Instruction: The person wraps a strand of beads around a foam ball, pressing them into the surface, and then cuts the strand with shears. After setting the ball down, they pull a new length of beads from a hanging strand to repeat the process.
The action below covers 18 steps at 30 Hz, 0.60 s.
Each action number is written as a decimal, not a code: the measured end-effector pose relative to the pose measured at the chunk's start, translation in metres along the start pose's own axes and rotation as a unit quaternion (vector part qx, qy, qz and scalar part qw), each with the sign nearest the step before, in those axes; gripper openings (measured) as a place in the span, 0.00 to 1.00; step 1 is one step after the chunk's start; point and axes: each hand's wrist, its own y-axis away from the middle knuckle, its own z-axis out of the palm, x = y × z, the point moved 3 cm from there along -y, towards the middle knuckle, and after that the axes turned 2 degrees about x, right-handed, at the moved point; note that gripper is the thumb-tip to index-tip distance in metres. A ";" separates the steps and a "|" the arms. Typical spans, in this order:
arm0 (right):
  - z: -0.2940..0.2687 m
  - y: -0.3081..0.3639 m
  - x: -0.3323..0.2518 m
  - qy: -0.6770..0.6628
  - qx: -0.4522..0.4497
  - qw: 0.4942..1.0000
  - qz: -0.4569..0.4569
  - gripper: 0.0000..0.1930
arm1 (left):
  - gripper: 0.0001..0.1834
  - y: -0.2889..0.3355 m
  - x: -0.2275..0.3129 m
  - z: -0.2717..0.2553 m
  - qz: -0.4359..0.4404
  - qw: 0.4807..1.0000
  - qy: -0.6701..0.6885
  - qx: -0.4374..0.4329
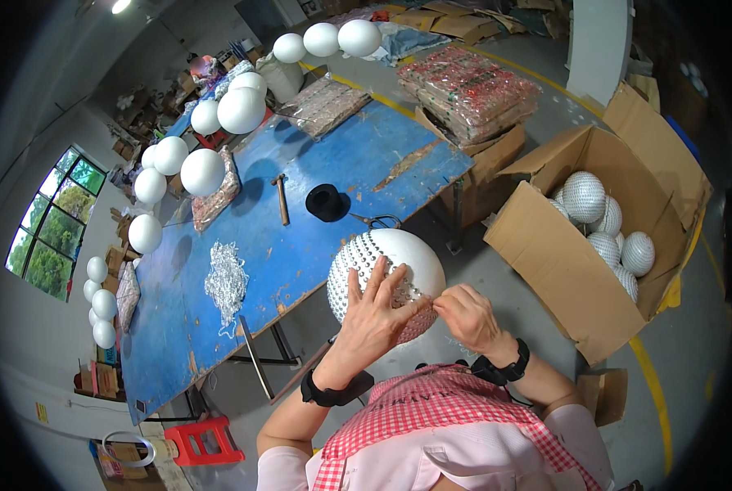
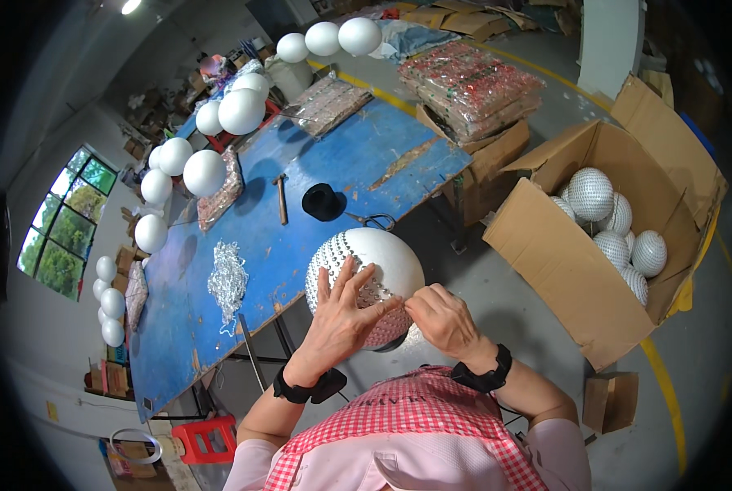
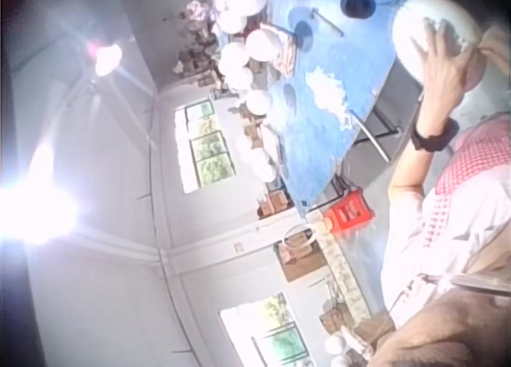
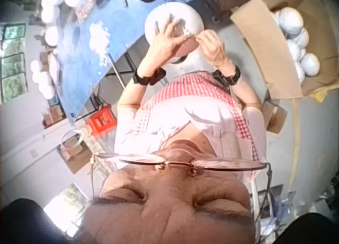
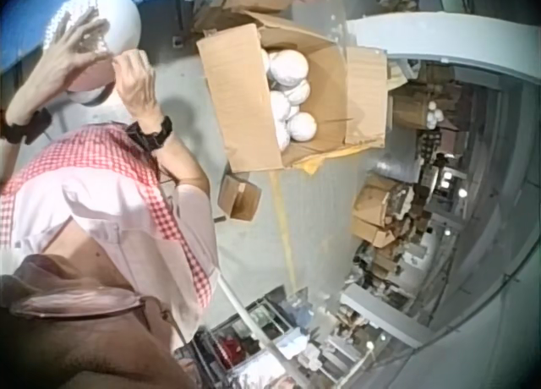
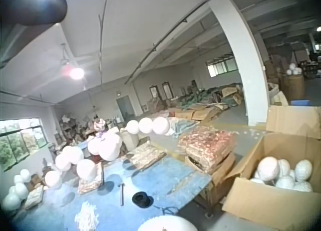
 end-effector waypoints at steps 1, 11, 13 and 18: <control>0.000 -0.001 -0.001 0.020 -0.018 0.999 -0.021 0.05 | 0.21 0.000 0.000 0.001 0.000 1.000 0.001 0.000; 0.026 0.017 0.021 -0.366 0.002 0.838 0.404 0.05 | 0.25 0.000 -0.002 0.002 -0.003 1.000 0.002 -0.001; 0.030 0.019 0.023 -0.439 0.006 0.783 0.441 0.05 | 0.27 0.000 -0.002 0.002 -0.009 1.000 0.010 0.002; 0.035 0.028 0.028 -0.491 0.015 0.741 0.458 0.04 | 0.28 0.002 -0.004 0.005 -0.028 0.999 0.026 0.003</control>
